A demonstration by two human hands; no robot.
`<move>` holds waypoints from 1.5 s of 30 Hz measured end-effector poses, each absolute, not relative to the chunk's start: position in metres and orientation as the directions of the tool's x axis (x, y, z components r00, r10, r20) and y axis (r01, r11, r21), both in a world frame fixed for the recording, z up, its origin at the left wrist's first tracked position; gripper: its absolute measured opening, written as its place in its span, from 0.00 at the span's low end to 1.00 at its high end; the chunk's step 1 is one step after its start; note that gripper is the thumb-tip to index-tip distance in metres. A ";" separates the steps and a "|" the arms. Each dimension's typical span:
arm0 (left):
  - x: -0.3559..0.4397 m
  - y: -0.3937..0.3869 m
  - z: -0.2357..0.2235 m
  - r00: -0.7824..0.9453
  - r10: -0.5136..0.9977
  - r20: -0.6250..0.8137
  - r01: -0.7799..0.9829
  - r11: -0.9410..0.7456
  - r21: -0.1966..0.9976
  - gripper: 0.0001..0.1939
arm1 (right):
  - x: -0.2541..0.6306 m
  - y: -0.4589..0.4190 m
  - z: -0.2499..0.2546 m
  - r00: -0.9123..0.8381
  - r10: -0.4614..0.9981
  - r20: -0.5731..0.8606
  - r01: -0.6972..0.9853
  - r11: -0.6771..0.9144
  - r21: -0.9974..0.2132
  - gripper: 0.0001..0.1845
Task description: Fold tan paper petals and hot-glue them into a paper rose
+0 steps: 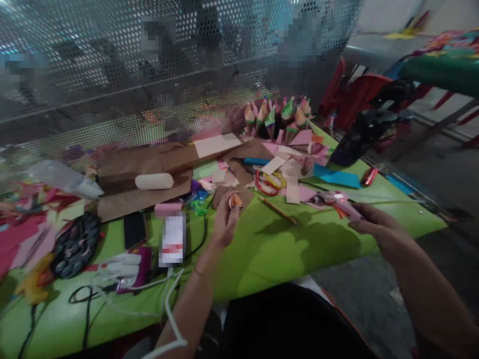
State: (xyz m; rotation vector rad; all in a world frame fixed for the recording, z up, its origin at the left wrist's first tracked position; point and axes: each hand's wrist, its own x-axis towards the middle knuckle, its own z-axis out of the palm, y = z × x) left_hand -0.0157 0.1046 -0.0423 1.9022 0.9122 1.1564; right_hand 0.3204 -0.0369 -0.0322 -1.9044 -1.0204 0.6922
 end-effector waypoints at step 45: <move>-0.015 0.102 -0.038 0.404 0.799 0.446 0.305 -0.577 0.757 0.21 | 0.206 0.015 -0.011 -0.041 0.992 -0.120 0.206 -0.109 -0.972 0.31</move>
